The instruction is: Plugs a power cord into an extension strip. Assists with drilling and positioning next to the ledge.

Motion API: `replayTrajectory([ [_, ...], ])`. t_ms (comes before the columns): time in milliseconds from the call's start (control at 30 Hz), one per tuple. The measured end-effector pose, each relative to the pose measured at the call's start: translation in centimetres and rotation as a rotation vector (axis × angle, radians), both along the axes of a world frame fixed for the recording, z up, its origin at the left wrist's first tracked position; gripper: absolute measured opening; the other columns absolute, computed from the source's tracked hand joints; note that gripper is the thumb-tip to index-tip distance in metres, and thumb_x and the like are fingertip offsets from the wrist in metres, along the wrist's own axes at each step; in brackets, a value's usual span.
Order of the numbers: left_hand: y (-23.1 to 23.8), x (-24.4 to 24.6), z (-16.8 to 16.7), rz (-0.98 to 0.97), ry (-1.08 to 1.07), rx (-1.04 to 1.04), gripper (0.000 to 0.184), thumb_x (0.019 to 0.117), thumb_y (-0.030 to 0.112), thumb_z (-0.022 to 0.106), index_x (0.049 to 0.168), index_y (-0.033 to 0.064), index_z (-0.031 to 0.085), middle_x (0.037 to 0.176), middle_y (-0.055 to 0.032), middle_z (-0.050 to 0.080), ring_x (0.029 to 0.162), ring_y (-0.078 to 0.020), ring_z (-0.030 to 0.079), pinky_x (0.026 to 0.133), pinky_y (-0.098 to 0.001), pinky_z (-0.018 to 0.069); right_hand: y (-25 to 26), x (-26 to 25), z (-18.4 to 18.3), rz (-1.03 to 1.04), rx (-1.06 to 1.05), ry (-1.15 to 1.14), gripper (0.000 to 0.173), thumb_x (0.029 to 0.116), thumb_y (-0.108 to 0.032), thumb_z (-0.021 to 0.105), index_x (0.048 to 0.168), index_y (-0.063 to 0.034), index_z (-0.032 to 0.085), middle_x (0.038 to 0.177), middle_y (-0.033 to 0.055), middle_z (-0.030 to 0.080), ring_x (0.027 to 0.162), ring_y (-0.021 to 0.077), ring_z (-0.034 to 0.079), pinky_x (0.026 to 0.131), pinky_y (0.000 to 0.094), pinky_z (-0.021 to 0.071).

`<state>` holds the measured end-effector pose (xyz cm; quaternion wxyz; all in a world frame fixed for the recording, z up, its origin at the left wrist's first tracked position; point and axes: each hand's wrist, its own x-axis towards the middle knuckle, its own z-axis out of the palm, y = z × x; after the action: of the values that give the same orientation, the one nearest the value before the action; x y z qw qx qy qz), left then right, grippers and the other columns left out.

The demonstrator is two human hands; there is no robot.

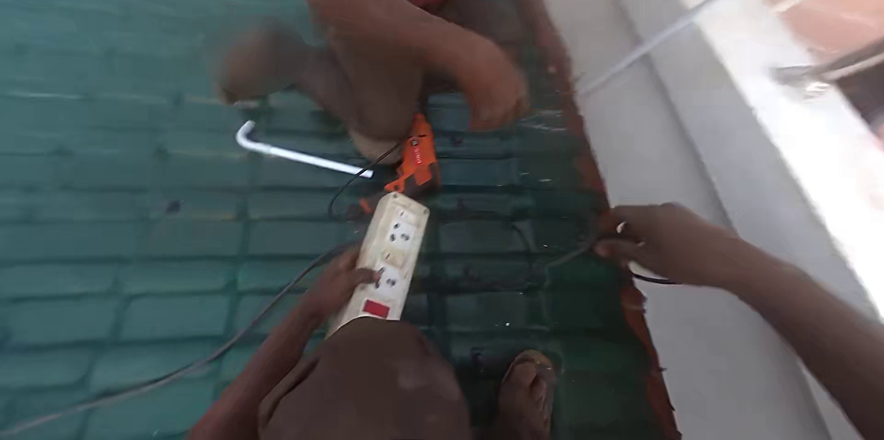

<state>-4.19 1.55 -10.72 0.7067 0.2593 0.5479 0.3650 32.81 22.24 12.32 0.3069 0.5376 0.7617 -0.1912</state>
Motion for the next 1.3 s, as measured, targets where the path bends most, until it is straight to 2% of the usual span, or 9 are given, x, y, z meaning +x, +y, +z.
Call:
replayTrajectory([
  [167,0.2,0.8,-1.8,0.058,-0.009,-0.011,0.043,0.0938,0.009,0.068,0.134,0.0031,0.056,0.11,-0.0151,0.072,0.093,-0.0226,0.073,0.084,-0.0399,0.0624,-7.4,-6.2,-10.2,-0.006,-0.856,0.647,0.035,0.0935,-0.024,0.071,0.122,-0.0046,0.067,0.103,0.0076,0.074,0.086,0.0155,0.07,0.08,0.0386,0.06],
  [267,-0.6,-0.3,-1.0,0.097,-0.007,-0.017,0.043,0.0941,0.007,0.066,0.135,0.0034,0.056,0.109,-0.0146,0.071,0.091,-0.0214,0.073,0.082,-0.0384,0.0619,-10.6,-9.2,-13.4,0.21,-1.135,0.577,0.028,0.0956,-0.019,0.07,0.119,-0.0044,0.067,0.096,0.006,0.072,0.081,0.0119,0.066,0.076,0.0349,0.0565],
  [367,-0.6,-1.7,-0.1,0.115,0.004,-0.026,0.05,0.0932,0.006,0.066,0.141,0.0058,0.052,0.109,-0.0154,0.072,0.09,-0.0227,0.073,0.08,-0.0387,0.0623,-10.9,-11.7,-13.7,0.396,-0.751,0.178,0.03,0.1008,-0.026,0.065,0.124,-0.0069,0.069,0.105,0.0208,0.07,0.098,0.0391,0.067,0.088,0.0607,0.0512],
  [433,-0.5,-2.2,0.0,0.132,-0.004,-0.019,0.051,0.0921,0.006,0.066,0.141,0.0057,0.051,0.109,-0.0165,0.072,0.089,-0.024,0.073,0.079,-0.0391,0.0627,-10.5,-12.6,-13.9,0.302,-0.535,0.067,0.037,0.1029,-0.032,0.059,0.131,-0.0094,0.065,0.116,0.0223,0.068,0.113,0.0427,0.064,0.096,0.0651,0.0483],
  [533,-0.7,-2.0,0.2,0.157,-0.036,-0.008,0.049,0.091,0.008,0.066,0.138,0.0025,0.052,0.107,-0.0178,0.072,0.089,-0.0252,0.074,0.08,-0.0404,0.0636,-9.1,-12.2,-13.6,0.069,-0.466,0.36,0.043,0.1027,-0.038,0.062,0.135,-0.0106,0.064,0.11,0.0128,0.072,0.098,0.0269,0.069,0.093,0.0488,0.0538],
  [700,-3.2,-0.4,0.0,0.352,-0.064,0.089,0.05,0.0844,0.013,0.065,0.131,-0.0012,0.053,0.101,-0.0161,0.074,0.086,-0.0229,0.075,0.078,-0.0385,0.0638,-8.7,-11.0,-12.9,-0.188,-0.522,0.945,0.037,0.0946,-0.037,0.072,0.125,-0.0153,0.07,0.094,-0.0054,0.076,0.073,0.0027,0.068,0.062,0.0194,0.0547],
  [1000,-2.5,5.2,-0.5,0.979,-0.248,0.011,0.038,0.0978,-0.002,0.051,0.135,-0.0052,0.044,0.105,-0.0251,0.069,0.089,-0.0313,0.074,0.079,-0.0457,0.0636,-8.9,-11.3,-14.4,-0.099,-0.21,0.951,0.032,0.094,-0.032,0.07,0.122,-0.0179,0.073,0.095,-0.0083,0.076,0.075,-0.0006,0.068,0.068,0.0196,0.0572],
  [1200,-1.2,8.6,-1.6,1.097,-0.408,0.05,0.068,0.087,-0.018,0.06,0.146,0.0028,0.033,0.122,-0.0226,0.063,0.101,-0.0318,0.07,0.086,-0.0482,0.0609,-9.7,-11.6,-12.1,0.034,0.02,0.806,0.033,0.0956,-0.038,0.062,0.118,-0.0183,0.075,0.084,-0.0078,0.073,0.067,-0.0002,0.063,0.062,0.0228,0.0535],
  [1300,-0.9,9.6,-2.4,1.029,-0.369,0.12,0.079,0.0769,-0.018,0.072,0.144,0.0008,0.035,0.118,-0.0204,0.066,0.1,-0.0283,0.071,0.086,-0.0441,0.0621,-10.7,-13.1,-10.8,-0.095,-0.113,0.77,0.03,0.1018,-0.037,0.058,0.116,-0.0158,0.075,0.08,-0.0082,0.073,0.065,0.0017,0.065,0.062,0.0247,0.0551],
])
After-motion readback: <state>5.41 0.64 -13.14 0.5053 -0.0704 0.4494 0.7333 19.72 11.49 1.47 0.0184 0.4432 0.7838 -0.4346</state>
